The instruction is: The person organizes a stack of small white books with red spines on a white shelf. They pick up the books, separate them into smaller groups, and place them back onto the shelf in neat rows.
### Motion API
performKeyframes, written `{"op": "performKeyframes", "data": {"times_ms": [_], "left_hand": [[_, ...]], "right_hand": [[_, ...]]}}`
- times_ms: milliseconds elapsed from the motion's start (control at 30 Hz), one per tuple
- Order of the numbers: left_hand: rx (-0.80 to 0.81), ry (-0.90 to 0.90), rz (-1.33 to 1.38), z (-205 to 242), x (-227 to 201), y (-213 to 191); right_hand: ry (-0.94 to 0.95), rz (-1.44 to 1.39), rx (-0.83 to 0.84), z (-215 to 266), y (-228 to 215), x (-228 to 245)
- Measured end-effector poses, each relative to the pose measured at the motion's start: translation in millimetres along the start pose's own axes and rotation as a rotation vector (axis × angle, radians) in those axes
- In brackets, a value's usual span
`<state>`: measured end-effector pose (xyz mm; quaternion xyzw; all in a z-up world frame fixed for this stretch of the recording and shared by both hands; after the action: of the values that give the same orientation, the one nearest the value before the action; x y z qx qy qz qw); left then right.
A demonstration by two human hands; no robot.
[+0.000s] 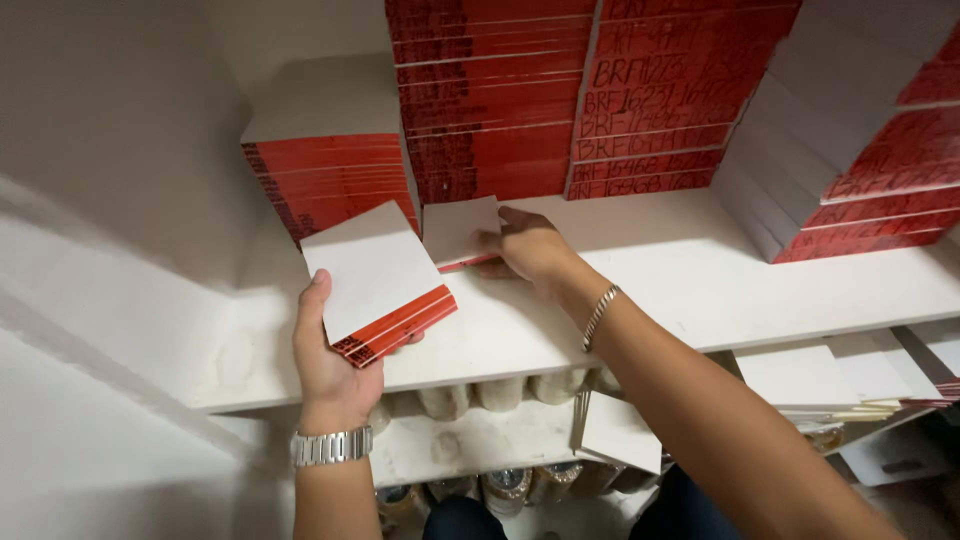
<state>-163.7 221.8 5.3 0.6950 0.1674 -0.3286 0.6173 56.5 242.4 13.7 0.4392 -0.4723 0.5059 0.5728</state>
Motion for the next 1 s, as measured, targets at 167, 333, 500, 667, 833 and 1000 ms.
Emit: {"op": "performKeyframes", "data": {"times_ms": [167, 333, 500, 667, 833, 1000], "left_hand": [[-0.044, 0.026, 0.061, 0.9, -5.0, 3.0], [-0.055, 0.042, 0.148, 3.0, -2.6, -2.7], [-0.040, 0.025, 0.099, 3.2, -0.3, 0.1], [-0.031, -0.001, 0.038, -0.6, -1.5, -4.4], [-0.002, -0.012, 0.039, -10.4, 1.7, -13.3], [0.013, -0.004, 0.015, -9.0, 2.8, -9.5]], "right_hand": [[-0.057, 0.823, -0.013, 9.9, -4.4, 17.2], [-0.224, 1.081, -0.061, 7.8, -3.4, 0.6], [-0.310, 1.078, -0.054, 8.2, -5.6, 0.5], [-0.283, 1.102, -0.051, 6.1, -5.1, -1.5], [-0.384, 0.724, -0.076, 10.3, -9.1, 9.1], [-0.273, 0.324, 0.061, 58.9, 23.4, 46.3]]}}
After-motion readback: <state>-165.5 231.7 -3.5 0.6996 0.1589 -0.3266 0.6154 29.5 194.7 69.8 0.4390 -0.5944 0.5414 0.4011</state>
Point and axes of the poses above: each hand's wrist, its own z-axis away from the middle knuckle, its own y-axis out of the palm, x = y × z, the point moved 5 cm from there along -z, towards the middle knuckle, and after that the axes turned 14 degrees about x, right-handed, at the moved point
